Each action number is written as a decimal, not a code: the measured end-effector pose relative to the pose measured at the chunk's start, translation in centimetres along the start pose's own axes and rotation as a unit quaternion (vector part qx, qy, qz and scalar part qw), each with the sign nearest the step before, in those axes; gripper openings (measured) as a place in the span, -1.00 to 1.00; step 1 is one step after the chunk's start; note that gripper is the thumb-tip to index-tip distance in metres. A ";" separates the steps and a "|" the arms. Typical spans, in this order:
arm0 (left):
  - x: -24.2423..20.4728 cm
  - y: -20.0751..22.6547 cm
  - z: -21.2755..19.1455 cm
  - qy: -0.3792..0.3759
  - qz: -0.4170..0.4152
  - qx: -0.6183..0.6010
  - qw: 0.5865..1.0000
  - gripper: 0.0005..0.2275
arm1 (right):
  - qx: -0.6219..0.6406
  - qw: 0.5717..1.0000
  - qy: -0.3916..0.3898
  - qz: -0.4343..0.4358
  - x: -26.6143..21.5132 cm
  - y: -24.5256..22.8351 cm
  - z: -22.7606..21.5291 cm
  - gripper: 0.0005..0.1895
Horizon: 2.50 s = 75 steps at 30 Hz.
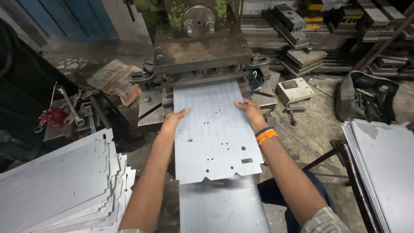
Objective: Feeding metal sheets into a stamping press and stacking the processed parts.
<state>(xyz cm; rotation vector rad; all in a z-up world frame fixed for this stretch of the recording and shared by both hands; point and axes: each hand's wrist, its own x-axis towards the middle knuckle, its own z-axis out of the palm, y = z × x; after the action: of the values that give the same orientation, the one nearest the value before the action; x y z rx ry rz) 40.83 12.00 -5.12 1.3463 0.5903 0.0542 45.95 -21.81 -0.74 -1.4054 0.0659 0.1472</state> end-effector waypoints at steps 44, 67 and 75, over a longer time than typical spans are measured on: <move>-22.7 -4.5 -2.7 -0.018 -0.048 0.152 0.987 -0.25 | 0.014 0.998 0.018 0.061 -20.2 1.8 -2.7 -0.23; -39.6 -5.3 -4.3 -0.008 -0.041 0.055 0.998 -0.50 | 0.053 0.998 -0.024 0.034 -33.8 2.9 -4.3 -0.29; -32.3 -12.7 -6.5 0.061 0.038 0.236 0.969 -0.25 | -0.470 0.881 -0.044 -0.024 -28.5 9.1 -5.7 -0.18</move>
<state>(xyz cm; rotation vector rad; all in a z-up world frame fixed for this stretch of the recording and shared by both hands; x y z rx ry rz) 6.73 2.85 -5.57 1.8392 0.6822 0.0607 16.69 -27.78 -6.80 -2.3705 -0.1395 0.2150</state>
